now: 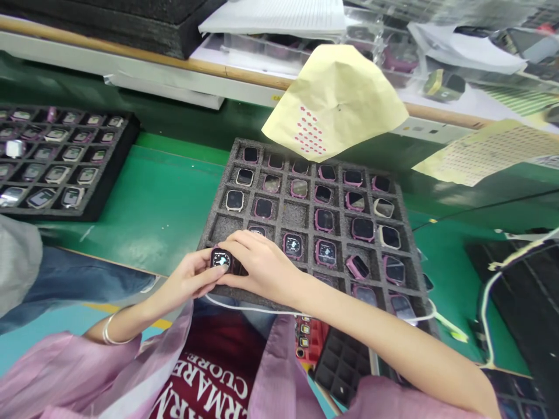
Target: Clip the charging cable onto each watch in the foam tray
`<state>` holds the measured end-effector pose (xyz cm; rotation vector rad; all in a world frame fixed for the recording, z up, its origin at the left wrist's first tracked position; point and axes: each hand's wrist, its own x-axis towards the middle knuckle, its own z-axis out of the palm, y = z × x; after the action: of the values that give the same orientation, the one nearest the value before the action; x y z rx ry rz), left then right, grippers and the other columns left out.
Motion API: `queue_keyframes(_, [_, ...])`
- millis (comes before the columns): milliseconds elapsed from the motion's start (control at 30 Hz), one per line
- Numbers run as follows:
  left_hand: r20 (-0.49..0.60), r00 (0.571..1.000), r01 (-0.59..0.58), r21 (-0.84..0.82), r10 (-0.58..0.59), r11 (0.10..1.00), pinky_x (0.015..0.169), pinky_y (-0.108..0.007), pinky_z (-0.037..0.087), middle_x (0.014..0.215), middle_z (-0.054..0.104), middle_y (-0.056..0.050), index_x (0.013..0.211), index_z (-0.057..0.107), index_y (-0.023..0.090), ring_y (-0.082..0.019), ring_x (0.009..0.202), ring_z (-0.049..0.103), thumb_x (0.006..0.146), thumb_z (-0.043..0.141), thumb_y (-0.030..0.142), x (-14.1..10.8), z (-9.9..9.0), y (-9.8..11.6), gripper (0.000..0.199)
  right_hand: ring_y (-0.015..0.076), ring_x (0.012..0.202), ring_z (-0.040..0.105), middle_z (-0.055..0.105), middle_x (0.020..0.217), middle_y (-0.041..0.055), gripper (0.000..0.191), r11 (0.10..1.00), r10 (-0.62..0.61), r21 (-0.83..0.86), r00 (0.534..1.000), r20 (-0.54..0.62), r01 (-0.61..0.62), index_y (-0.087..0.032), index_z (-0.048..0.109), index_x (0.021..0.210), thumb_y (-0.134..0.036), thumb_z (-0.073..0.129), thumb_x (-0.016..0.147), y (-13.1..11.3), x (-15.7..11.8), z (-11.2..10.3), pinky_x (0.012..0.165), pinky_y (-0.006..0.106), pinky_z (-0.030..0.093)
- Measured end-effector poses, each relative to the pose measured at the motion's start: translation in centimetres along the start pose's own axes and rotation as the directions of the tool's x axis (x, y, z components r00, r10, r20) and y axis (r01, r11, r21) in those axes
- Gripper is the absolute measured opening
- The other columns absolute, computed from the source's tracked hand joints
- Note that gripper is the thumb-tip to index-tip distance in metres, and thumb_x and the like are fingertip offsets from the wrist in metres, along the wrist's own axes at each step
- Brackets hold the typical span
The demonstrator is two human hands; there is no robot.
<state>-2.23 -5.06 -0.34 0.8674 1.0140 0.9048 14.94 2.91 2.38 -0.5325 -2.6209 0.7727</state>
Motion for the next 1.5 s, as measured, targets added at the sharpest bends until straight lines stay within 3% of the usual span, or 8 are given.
queue_keyframes(733, [-0.008,1.0,0.01,0.049,-0.01,0.999,0.047,-0.02,0.031,0.064,0.047,0.005,0.099,0.056,0.015,-0.007,0.05,0.037,0.085,0.061,0.04,0.0,0.2,-0.5,0.029,0.0256,0.092,0.062,0.064,0.102,0.0143,0.036,0.995,-0.052,-0.087,0.997,-0.05,0.047,-0.012,0.058,0.113,-0.035,0.065,0.086,0.1,-0.6,0.5,0.079,0.041,0.053])
queue_keyframes(900, [-0.027,0.996,-0.079,0.094,0.082,0.992,0.064,-0.022,0.042,0.09,0.057,-0.003,0.111,0.054,0.017,-0.014,0.077,0.051,0.084,0.062,0.043,-0.5,0.1,-0.2,0.039,0.0225,0.088,0.063,0.066,0.098,0.0096,0.032,0.994,-0.052,0.094,0.993,-0.108,0.062,-0.014,0.059,0.107,-0.026,0.07,0.079,0.9,0.5,-0.6,0.08,0.037,0.052])
queue_keyframes(967, [-0.061,0.993,-0.1,0.024,0.102,0.995,0.064,-0.023,0.042,0.088,0.057,-0.003,0.11,0.053,0.017,-0.013,0.074,0.05,0.082,0.064,0.047,-1.2,0.1,-0.2,0.042,0.0204,0.085,0.063,0.066,0.094,0.0072,0.032,0.985,0.02,0.17,0.981,-0.193,0.013,-0.015,0.06,0.103,-0.029,0.073,0.078,1.7,1.4,-0.9,0.079,0.035,0.051])
queue_keyframes(1033, [-0.133,0.988,-0.089,-0.057,0.081,0.994,0.058,-0.021,0.039,0.084,0.056,-0.002,0.11,0.052,0.018,-0.009,0.062,0.045,0.083,0.063,0.046,-2.1,0.1,-0.5,0.041,0.0217,0.084,0.062,0.065,0.092,0.0075,0.033,0.992,0.099,0.096,0.969,-0.225,-0.079,-0.014,0.061,0.099,-0.031,0.076,0.076,2.4,2.3,-0.8,0.08,0.036,0.05])
queue_keyframes(1200, [-0.136,0.991,-0.024,-0.08,0.013,0.997,0.046,-0.019,0.034,0.087,0.06,-0.003,0.106,0.052,0.017,-0.005,0.051,0.04,0.086,0.062,0.037,-4.1,-0.1,-1.1,0.03,0.0298,0.096,0.054,0.059,0.109,0.0161,0.035,0.925,0.129,-0.357,0.992,-0.019,-0.127,-0.009,0.062,0.108,-0.03,0.073,0.08,2.0,3.2,0.0,0.078,0.041,0.044])
queue_keyframes(1300, [-0.13,0.991,-0.037,-0.056,0.03,0.998,0.047,-0.019,0.039,0.087,0.062,-0.005,0.1,0.052,0.016,-0.005,0.05,0.045,0.089,0.058,0.035,-4.7,-0.5,-1.2,0.023,0.0283,0.094,0.052,0.058,0.105,0.0148,0.029,0.905,0.126,-0.41,0.992,0.0,-0.115,-0.01,0.065,0.098,-0.036,0.067,0.084,-0.3,2.6,0.1,0.076,0.04,0.041])
queue_keyframes(1400, [-0.144,0.987,-0.077,-0.036,0.071,0.996,0.049,-0.02,0.043,0.09,0.063,-0.006,0.098,0.053,0.016,-0.006,0.053,0.049,0.089,0.058,0.032,-5.3,-0.7,-1.3,0.019,0.0271,0.085,0.053,0.058,0.089,0.0124,0.03,0.882,0.181,-0.46,0.975,0.125,-0.105,-0.01,0.066,0.08,-0.04,0.068,0.082,-2.5,2.0,0.6,0.071,0.038,0.04])
queue_keyframes(1500, [-0.131,0.986,-0.107,-0.032,0.102,0.994,0.05,-0.019,0.044,0.095,0.064,-0.006,0.103,0.053,0.017,-0.006,0.053,0.05,0.089,0.058,0.029,-5.8,-0.7,-1.4,0.019,0.0279,0.085,0.053,0.057,0.091,0.0141,0.033,0.845,0.224,-0.525,0.959,0.177,-0.1,-0.009,0.067,0.078,-0.042,0.071,0.08,-3.4,1.7,1.8,0.069,0.039,0.04])
